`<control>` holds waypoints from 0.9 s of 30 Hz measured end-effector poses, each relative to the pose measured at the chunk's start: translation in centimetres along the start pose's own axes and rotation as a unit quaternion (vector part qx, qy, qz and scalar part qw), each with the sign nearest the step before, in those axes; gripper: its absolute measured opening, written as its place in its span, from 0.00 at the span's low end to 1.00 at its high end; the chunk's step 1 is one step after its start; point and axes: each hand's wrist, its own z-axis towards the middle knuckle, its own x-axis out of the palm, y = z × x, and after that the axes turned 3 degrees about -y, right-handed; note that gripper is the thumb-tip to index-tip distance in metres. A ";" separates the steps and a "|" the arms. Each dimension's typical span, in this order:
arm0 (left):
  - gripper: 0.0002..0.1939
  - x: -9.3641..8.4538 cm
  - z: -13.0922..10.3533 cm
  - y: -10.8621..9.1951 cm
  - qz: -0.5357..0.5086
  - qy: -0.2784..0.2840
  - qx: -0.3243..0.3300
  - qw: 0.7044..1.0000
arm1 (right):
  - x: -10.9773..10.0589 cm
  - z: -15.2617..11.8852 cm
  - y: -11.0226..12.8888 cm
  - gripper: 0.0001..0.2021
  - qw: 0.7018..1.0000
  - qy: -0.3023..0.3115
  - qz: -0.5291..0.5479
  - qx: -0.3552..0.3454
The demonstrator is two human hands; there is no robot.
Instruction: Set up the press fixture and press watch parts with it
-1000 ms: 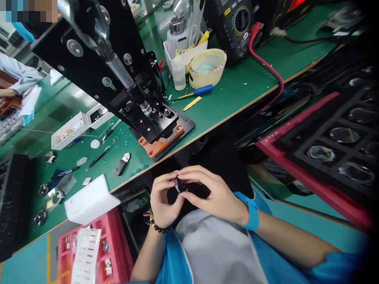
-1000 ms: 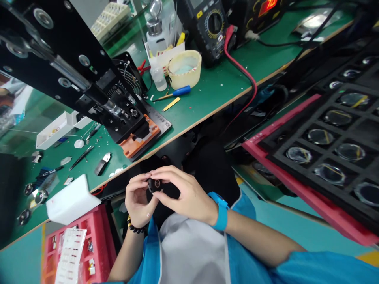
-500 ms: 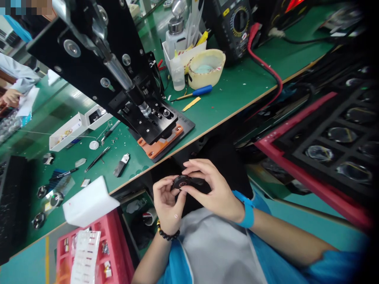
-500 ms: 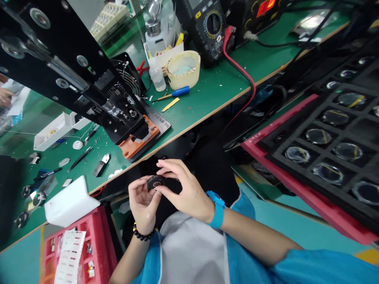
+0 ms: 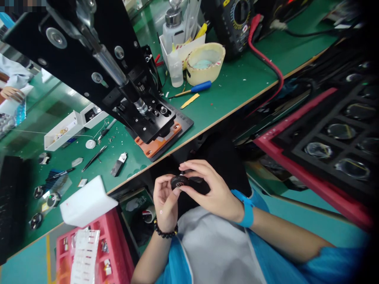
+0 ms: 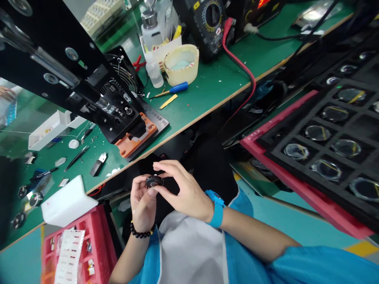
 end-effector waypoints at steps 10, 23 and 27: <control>0.14 -0.3 0.3 0.2 -0.125 0.033 -0.125 0.984 | 0.0 0.1 0.2 0.29 0.998 0.038 -0.044 -0.006; 0.11 -0.1 0.6 0.4 -0.189 0.036 -0.140 0.971 | 0.3 0.2 0.3 0.20 0.995 0.040 -0.068 -0.063; 0.10 0.0 0.7 0.3 -0.189 0.034 -0.136 0.972 | 0.3 -0.1 0.4 0.21 0.995 0.046 -0.060 -0.060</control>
